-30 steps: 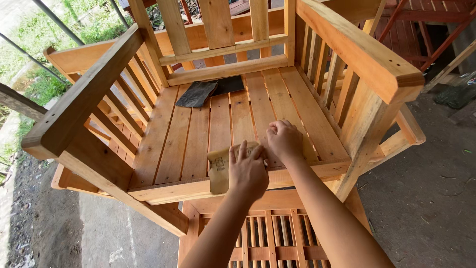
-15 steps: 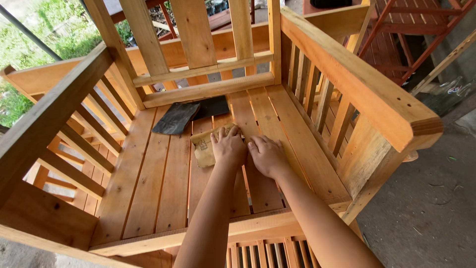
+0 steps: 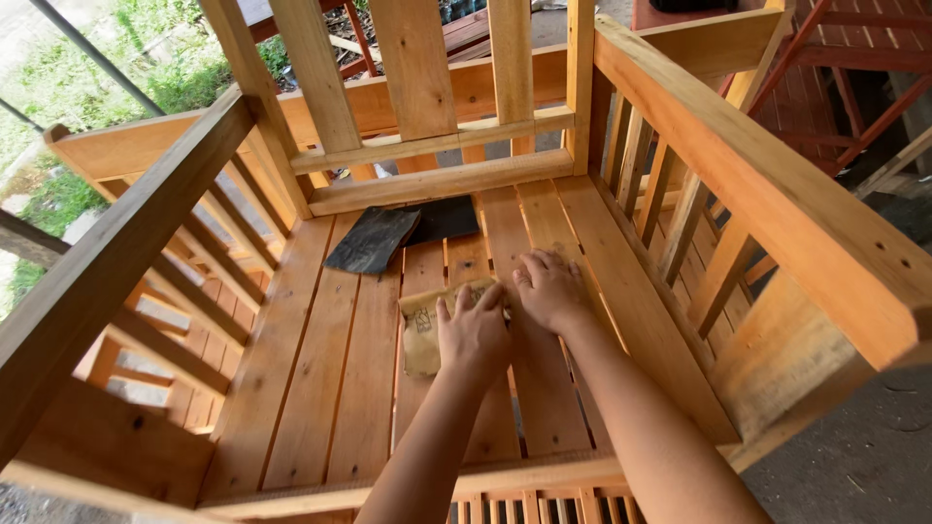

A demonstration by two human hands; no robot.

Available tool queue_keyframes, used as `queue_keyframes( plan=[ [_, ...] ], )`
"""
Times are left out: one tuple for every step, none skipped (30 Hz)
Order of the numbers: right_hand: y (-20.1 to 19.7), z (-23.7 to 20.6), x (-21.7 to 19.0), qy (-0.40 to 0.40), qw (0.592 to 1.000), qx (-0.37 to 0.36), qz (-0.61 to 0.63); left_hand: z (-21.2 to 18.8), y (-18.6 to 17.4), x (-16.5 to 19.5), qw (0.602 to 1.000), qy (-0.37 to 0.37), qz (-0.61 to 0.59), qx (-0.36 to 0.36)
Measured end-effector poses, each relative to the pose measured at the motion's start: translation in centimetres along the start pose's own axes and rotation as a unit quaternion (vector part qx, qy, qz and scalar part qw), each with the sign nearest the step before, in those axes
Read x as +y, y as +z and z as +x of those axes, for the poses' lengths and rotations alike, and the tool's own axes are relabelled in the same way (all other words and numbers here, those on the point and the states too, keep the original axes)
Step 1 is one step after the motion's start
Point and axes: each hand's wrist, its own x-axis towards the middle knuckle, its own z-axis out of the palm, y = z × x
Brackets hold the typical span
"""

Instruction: The person sands the seat of an unfinished wooden chair by hand, rubbing a piece of sandpaper back and forth across the slats. They work over different areas of the seat, repositioning the sandpaper and steadying the chair with the other hand as they cover the surface.

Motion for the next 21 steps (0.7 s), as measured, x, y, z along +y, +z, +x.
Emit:
queue_keyframes(
  plan=[
    [-0.1, 0.5, 0.0, 0.006, 1.0, -0.006, -0.001, 1.7, -0.1, 0.0, 1.0, -0.008, 0.001, -0.002],
    [-0.1, 0.9, -0.1, 0.014, 1.0, -0.012, -0.002, 3.4, -0.1, 0.0, 1.0, -0.014, -0.008, 0.006],
    [-0.2, 1.4, -0.1, 0.022, 1.0, -0.017, -0.003, 5.0, -0.1, -0.3, 1.0, -0.018, -0.016, 0.015],
    [-0.3, 2.1, -0.2, 0.02, 1.0, -0.012, -0.012, 6.7, -0.1, -0.6, 0.999, -0.023, -0.024, 0.026],
    [-0.3, 2.6, -0.3, 0.018, 1.0, -0.008, -0.021, 8.2, -0.1, -0.9, 0.999, -0.024, -0.025, 0.035],
    [-0.3, 3.3, -0.5, 0.016, 0.999, -0.005, -0.03, 9.6, 0.1, -1.2, 0.998, -0.026, -0.025, 0.043],
    [-0.4, 3.9, -0.6, 0.024, 0.999, -0.01, -0.035, 11.0, 0.3, -1.5, 0.998, -0.03, -0.025, 0.051],
    [-0.4, 4.5, -0.8, 0.031, 0.999, -0.016, -0.038, 12.4, 0.6, -1.7, 0.999, -0.037, -0.017, 0.035],
    [-0.5, 5.1, -1.0, 0.039, 0.998, -0.023, -0.041, 13.9, 0.9, -2.0, 0.999, -0.045, -0.008, 0.019],
    [-0.6, 5.5, -1.2, 0.039, 0.998, -0.023, -0.04, 15.3, 1.2, -2.3, 0.999, -0.054, 0.001, 0.002],
    [-0.7, 5.9, -1.3, 0.038, 0.998, -0.021, -0.039, 16.7, 1.5, -2.6, 0.998, -0.058, -0.014, 0.02],
    [-0.9, 6.3, -1.5, 0.037, 0.998, -0.019, -0.039, 18.2, 1.6, -3.0, 0.997, -0.062, -0.028, 0.039],
    [-1.1, 6.5, -1.6, 0.037, 0.998, -0.019, -0.038, 19.6, 1.9, -3.3, 0.995, -0.064, -0.043, 0.058],
    [-1.3, 6.7, -1.7, 0.039, 0.998, -0.021, -0.037, 20.8, 2.1, -3.5, 0.995, -0.06, -0.036, 0.078],
    [-1.5, 6.7, -1.7, 0.04, 0.998, -0.024, -0.037, 21.8, 2.4, -3.7, 0.993, -0.057, -0.03, 0.097],
    [-1.7, 6.9, -1.8, 0.038, 0.998, -0.021, -0.043, 22.5, 2.8, -3.8, 0.991, -0.055, -0.023, 0.117],
    [-1.8, 7.0, -1.8, 0.035, 0.998, -0.019, -0.048, 23.0, 3.1, -3.8, 0.992, -0.05, -0.028, 0.115],
    [-1.9, 7.0, -1.8, 0.032, 0.998, -0.017, -0.054, 23.2, 3.4, -4.0, 0.992, -0.046, -0.031, 0.112],
    [-1.9, 7.0, -1.8, 0.032, 0.998, -0.013, -0.052, 23.1, 3.6, -4.1, 0.993, -0.045, -0.034, 0.107],
    [-1.9, 7.1, -1.8, 0.029, 0.998, -0.011, -0.048, 22.8, 3.8, -4.1, 0.992, -0.045, -0.043, 0.106],
    [-1.8, 7.2, -1.7, 0.024, 0.999, -0.007, -0.041, 22.2, 3.9, -4.0, 0.992, -0.046, -0.05, 0.108]
  ],
)
